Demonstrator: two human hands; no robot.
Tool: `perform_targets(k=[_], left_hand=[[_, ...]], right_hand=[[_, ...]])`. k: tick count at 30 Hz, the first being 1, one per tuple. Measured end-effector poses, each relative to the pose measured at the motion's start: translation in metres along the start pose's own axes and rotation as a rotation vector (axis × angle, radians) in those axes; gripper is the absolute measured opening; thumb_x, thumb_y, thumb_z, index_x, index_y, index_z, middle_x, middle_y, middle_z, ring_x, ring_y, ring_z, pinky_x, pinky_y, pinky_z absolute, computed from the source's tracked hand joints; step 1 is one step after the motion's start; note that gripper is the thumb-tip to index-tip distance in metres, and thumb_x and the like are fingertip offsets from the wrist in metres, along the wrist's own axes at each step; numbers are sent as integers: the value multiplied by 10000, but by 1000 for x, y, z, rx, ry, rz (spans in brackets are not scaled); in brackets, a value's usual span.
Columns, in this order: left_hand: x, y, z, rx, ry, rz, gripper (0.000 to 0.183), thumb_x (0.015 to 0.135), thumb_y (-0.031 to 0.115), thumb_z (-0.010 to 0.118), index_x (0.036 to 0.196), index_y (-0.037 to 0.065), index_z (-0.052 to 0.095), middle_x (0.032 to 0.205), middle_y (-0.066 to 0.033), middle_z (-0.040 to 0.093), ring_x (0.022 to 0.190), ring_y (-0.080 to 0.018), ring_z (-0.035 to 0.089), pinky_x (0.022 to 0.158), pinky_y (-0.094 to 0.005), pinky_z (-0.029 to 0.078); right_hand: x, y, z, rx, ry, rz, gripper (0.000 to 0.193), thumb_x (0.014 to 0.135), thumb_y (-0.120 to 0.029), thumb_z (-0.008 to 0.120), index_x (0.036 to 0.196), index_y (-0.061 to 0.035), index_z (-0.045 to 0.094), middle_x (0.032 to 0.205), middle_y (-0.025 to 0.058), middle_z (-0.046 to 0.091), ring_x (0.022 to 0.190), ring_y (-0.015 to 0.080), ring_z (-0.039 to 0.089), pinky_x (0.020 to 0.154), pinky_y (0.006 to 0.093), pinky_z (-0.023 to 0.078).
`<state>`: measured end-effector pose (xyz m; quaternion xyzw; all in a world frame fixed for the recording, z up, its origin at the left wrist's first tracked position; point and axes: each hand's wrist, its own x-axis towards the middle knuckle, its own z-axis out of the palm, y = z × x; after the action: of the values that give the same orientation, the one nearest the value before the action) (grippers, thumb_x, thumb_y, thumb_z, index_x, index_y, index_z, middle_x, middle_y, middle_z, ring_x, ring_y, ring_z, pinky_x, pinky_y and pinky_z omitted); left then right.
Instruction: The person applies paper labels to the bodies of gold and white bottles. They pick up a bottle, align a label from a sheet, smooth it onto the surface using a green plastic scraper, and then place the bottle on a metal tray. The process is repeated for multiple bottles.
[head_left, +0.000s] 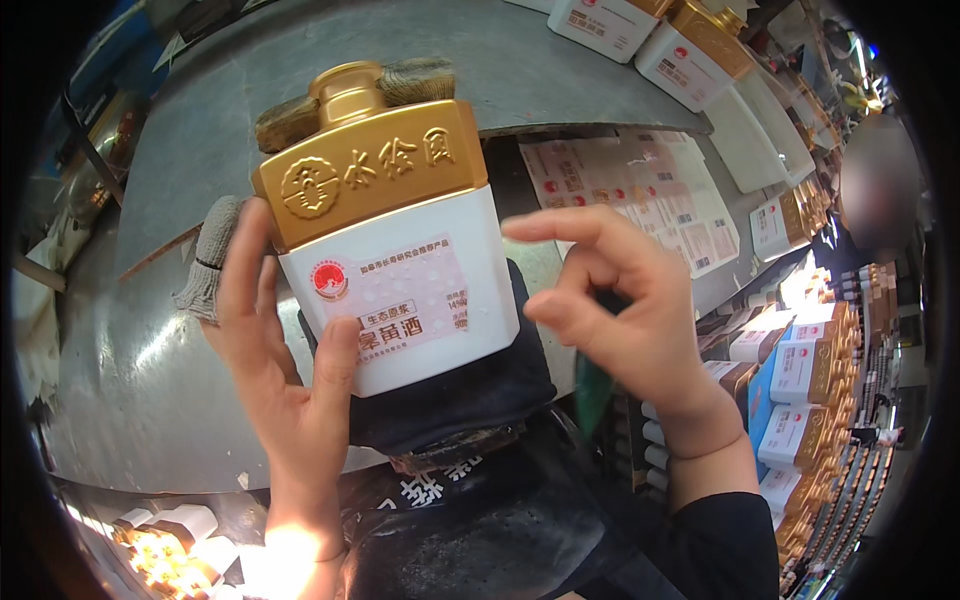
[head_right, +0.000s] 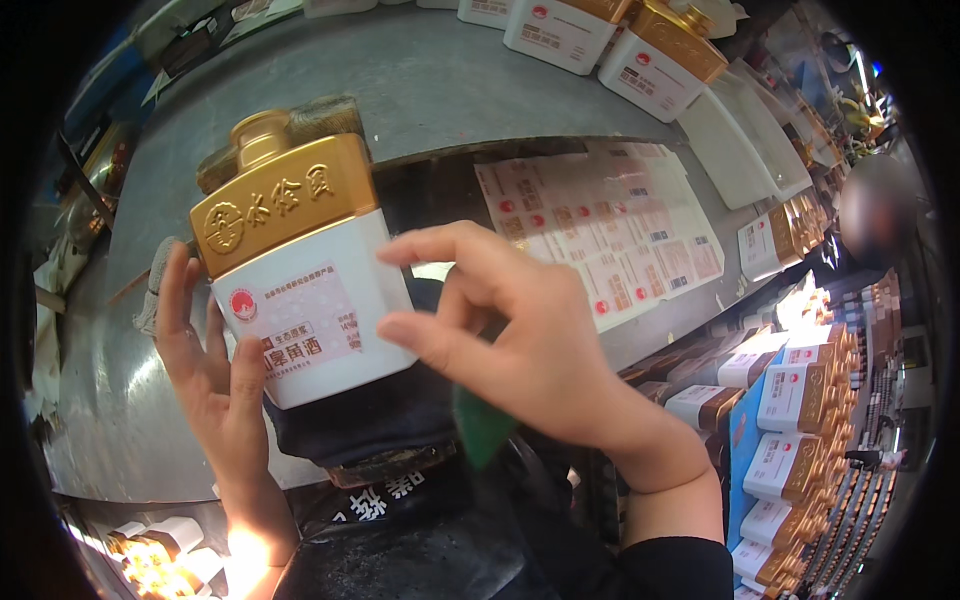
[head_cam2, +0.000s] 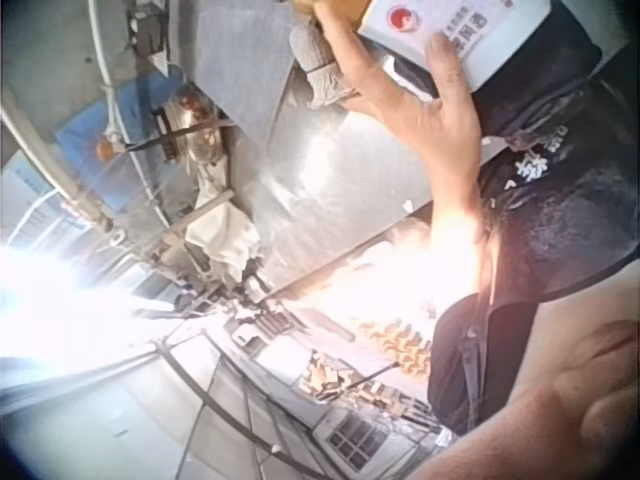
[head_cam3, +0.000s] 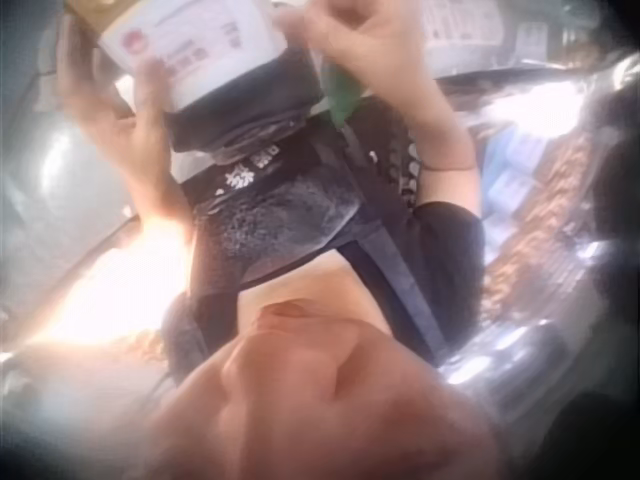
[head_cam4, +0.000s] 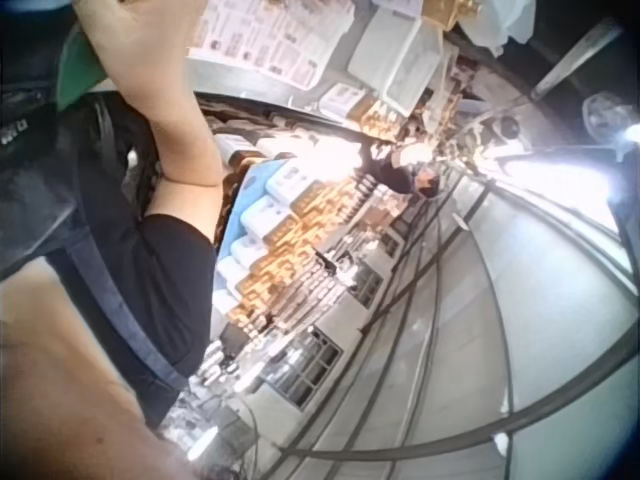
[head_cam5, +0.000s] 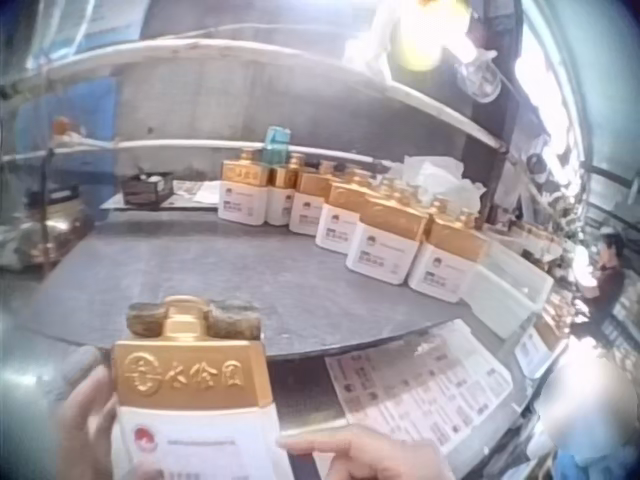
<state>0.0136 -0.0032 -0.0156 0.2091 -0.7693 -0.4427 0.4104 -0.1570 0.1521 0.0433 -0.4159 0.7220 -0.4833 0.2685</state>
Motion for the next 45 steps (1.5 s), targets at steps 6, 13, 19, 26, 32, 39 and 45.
perform_targets(k=[6,13,19,26,32,39,45], left_hand=[[-7,21,-4,283,-55,122,335,795,76,705,1127,98,659,1431,-170,421,1342,-332,343,1096,-415,272],[-11,34,7,432,-139,99,192,732,73,748,910,96,681,1399,-209,431,1337,-392,329,1062,-455,282],[-9,39,9,465,-161,71,339,734,299,802,918,58,651,1391,-204,436,1284,-336,388,924,-382,427],[-3,45,16,532,-138,87,400,690,347,825,869,50,625,1396,-194,439,1274,-326,393,928,-370,431],[0,49,21,437,-75,9,179,753,156,779,792,45,644,1334,-194,500,1314,-371,336,1035,-450,309],[1,48,17,472,-106,75,79,765,76,742,780,40,674,1327,-191,523,1324,-358,335,1018,-406,337],[1,52,20,493,-115,58,74,768,113,735,806,59,702,1366,-192,498,1344,-362,320,1066,-429,280]], right_hand=[[13,40,-44,452,131,131,354,884,-112,654,1193,13,537,874,21,638,794,57,586,728,229,494],[-19,12,-6,-6,44,-54,282,827,-74,669,1079,-20,552,918,75,638,871,127,618,766,276,489],[-5,-5,6,50,-66,-38,288,829,-82,683,1075,-22,546,971,61,603,903,122,588,785,262,475],[4,5,7,98,-80,-177,275,835,-83,675,1074,-30,549,939,96,632,878,160,637,762,293,504],[4,14,-5,212,-41,-148,280,844,-79,670,1088,-6,553,1011,78,624,1000,141,599,893,288,467],[-1,23,-13,255,-46,-101,287,854,-84,660,1107,-2,552,1042,63,612,1028,135,583,915,287,446],[-5,25,-16,281,-38,-99,272,874,-98,648,1113,-7,554,1040,56,606,1024,132,577,912,277,440]])
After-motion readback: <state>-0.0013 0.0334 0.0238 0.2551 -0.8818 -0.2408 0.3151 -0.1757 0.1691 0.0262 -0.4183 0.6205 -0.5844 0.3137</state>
